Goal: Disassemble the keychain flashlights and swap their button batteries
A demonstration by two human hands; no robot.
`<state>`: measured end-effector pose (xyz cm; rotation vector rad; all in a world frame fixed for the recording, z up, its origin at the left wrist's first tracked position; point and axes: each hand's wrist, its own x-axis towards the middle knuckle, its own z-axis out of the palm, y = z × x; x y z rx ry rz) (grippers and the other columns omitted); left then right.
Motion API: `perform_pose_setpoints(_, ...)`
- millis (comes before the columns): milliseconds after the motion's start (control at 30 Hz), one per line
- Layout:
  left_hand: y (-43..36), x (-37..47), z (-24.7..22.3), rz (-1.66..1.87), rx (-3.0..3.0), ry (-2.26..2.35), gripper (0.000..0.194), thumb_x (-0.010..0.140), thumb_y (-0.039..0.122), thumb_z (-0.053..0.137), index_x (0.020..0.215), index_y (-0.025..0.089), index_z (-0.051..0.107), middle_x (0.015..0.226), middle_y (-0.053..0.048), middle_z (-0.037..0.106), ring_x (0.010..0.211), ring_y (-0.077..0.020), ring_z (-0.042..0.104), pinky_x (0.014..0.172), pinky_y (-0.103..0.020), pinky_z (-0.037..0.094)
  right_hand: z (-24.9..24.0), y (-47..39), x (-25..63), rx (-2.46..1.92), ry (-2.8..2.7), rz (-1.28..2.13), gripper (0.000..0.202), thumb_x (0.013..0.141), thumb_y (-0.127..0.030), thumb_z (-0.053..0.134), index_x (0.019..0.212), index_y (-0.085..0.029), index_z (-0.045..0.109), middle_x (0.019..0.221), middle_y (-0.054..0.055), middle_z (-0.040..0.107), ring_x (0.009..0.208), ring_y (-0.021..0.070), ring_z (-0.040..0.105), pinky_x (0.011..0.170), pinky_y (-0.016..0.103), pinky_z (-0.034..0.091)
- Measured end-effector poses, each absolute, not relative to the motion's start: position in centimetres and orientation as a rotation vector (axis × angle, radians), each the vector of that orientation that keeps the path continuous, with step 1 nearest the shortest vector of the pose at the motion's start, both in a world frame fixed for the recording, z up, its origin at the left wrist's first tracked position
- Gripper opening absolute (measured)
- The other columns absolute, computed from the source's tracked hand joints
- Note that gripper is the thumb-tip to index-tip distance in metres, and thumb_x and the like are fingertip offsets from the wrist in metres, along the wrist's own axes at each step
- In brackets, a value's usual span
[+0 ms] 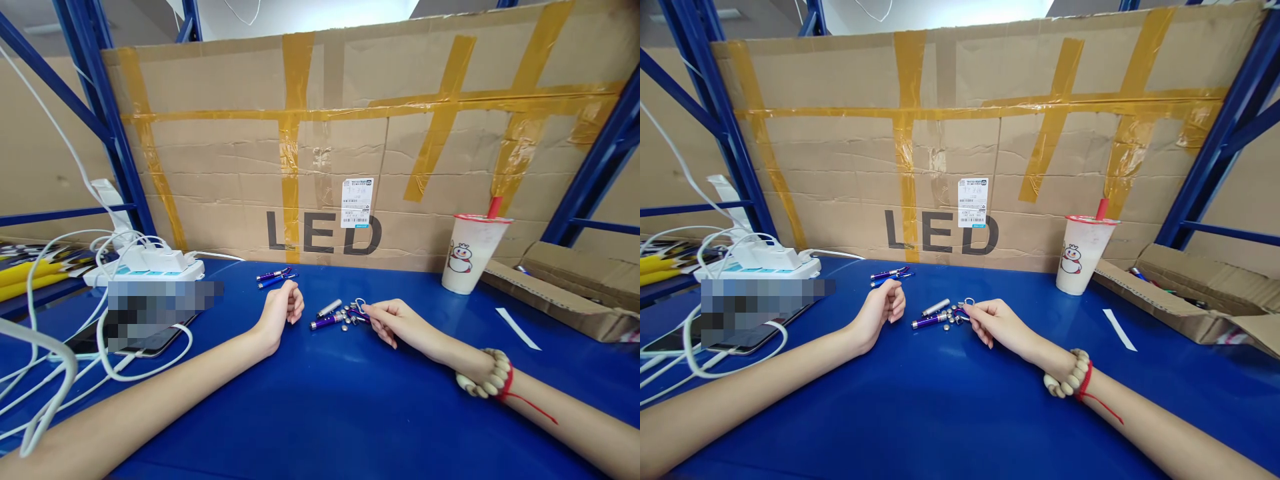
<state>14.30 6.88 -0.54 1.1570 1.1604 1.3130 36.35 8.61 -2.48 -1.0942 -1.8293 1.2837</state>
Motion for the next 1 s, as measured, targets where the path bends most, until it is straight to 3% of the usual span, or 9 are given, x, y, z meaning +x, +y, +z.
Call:
perform_pose_setpoints(167, 7.1, 14.1, -0.8, 1.325, 1.243, 1.266, 0.035, 0.077, 0.032, 0.036, 0.045, 0.017, 0.042, 0.047, -0.001, 0.053, 0.044, -0.0093, 0.036, 0.048, -0.022, 0.027, -2.5, 8.5, 36.4, -1.107, -1.831, 1.259, 0.057, 0.066, -0.071, 0.056, 0.052, -0.018, 0.041, 0.040, -0.006, 0.042, 0.033, 0.0049, 0.037, 0.035, 0.019, 0.029)
perform_pose_setpoints(333, 7.6, 13.7, -1.3, 1.292, 1.415, 1.394, 0.032, 0.075, 0.032, 0.035, 0.059, 0.016, 0.057, 0.081, -0.007, 0.070, 0.067, -0.0175, 0.051, 0.065, -0.027, 0.038, -2.3, 8.3, 36.3, -1.113, -1.839, 1.240, 0.056, 0.065, -0.071, 0.056, 0.050, -0.018, 0.041, 0.039, -0.005, 0.042, 0.033, 0.0053, 0.037, 0.036, 0.020, 0.029)
perform_pose_setpoints(400, 7.8, 13.4, -1.3, 1.286, 1.515, 1.456, 0.031, 0.076, 0.030, 0.036, 0.064, 0.017, 0.062, 0.092, -0.007, 0.070, 0.084, -0.0221, 0.055, 0.081, -0.033, 0.039, -2.2, 8.2, 36.2, -1.118, -1.842, 1.235, 0.056, 0.065, -0.071, 0.056, 0.050, -0.018, 0.042, 0.039, -0.005, 0.042, 0.033, 0.0056, 0.037, 0.036, 0.020, 0.030)
perform_pose_setpoints(467, 8.1, 13.0, -1.2, 1.301, 1.637, 1.496, 0.023, 0.074, 0.026, 0.042, 0.066, 0.019, 0.063, 0.105, -0.005, 0.068, 0.106, -0.0255, 0.051, 0.099, -0.040, 0.028, -2.2, 8.2, 36.1, -1.129, -1.852, 1.226, 0.056, 0.064, -0.070, 0.057, 0.049, -0.018, 0.043, 0.038, -0.005, 0.043, 0.033, 0.0060, 0.037, 0.036, 0.021, 0.030)
perform_pose_setpoints(533, 8.4, 12.5, -1.0, 1.287, 1.919, 1.571, 0.016, 0.074, 0.020, 0.047, 0.071, 0.021, 0.063, 0.121, -0.003, 0.061, 0.124, -0.0264, 0.040, 0.107, -0.044, 0.016, -2.1, 8.1, 36.0, -1.137, -1.881, 1.206, 0.055, 0.066, -0.067, 0.059, 0.048, -0.018, 0.043, 0.039, -0.004, 0.043, 0.033, 0.0063, 0.038, 0.037, 0.021, 0.030)
perform_pose_setpoints(600, 8.8, 11.9, -1.1, 1.161, 2.327, 1.717, 0.020, 0.077, 0.019, 0.046, 0.086, 0.021, 0.064, 0.134, -0.006, 0.052, 0.132, -0.0272, 0.033, 0.108, -0.048, 0.015, -2.1, 8.0, 36.0, -1.140, -1.919, 1.179, 0.054, 0.068, -0.065, 0.059, 0.048, -0.017, 0.044, 0.040, -0.004, 0.044, 0.035, 0.0066, 0.039, 0.038, 0.021, 0.031)
perform_pose_setpoints(767, 9.9, 10.7, -2.2, 0.606, 2.554, 2.101, 0.047, 0.085, 0.028, 0.041, 0.127, 0.009, 0.048, 0.145, -0.018, 0.034, 0.139, -0.0312, 0.019, 0.109, -0.047, 0.016, -2.2, 7.6, 36.1, -1.143, -2.006, 1.108, 0.051, 0.075, -0.062, 0.054, 0.051, -0.017, 0.045, 0.046, -0.002, 0.046, 0.040, 0.0075, 0.041, 0.041, 0.021, 0.032)
perform_pose_setpoints(900, 10.4, 10.3, -2.8, 0.514, 2.431, 2.214, 0.053, 0.087, 0.037, 0.038, 0.128, 0.005, 0.046, 0.138, -0.025, 0.040, 0.133, -0.0387, 0.029, 0.105, -0.052, 0.022, -2.4, 7.6, 36.2, -1.065, -2.161, 0.973, 0.051, 0.084, -0.057, 0.044, 0.052, -0.017, 0.045, 0.049, -0.001, 0.048, 0.044, 0.0087, 0.044, 0.046, 0.022, 0.034)
perform_pose_setpoints(1000, 10.5, 10.2, -2.8, 0.519, 2.434, 2.189, 0.046, 0.088, 0.038, 0.037, 0.121, 0.008, 0.052, 0.129, -0.021, 0.052, 0.125, -0.0343, 0.043, 0.102, -0.048, 0.028, -2.4, 7.5, 36.3, -1.000, -2.320, 0.795, 0.050, 0.090, -0.050, 0.040, 0.053, -0.017, 0.047, 0.051, 0.000, 0.052, 0.048, 0.0093, 0.046, 0.051, 0.022, 0.036)
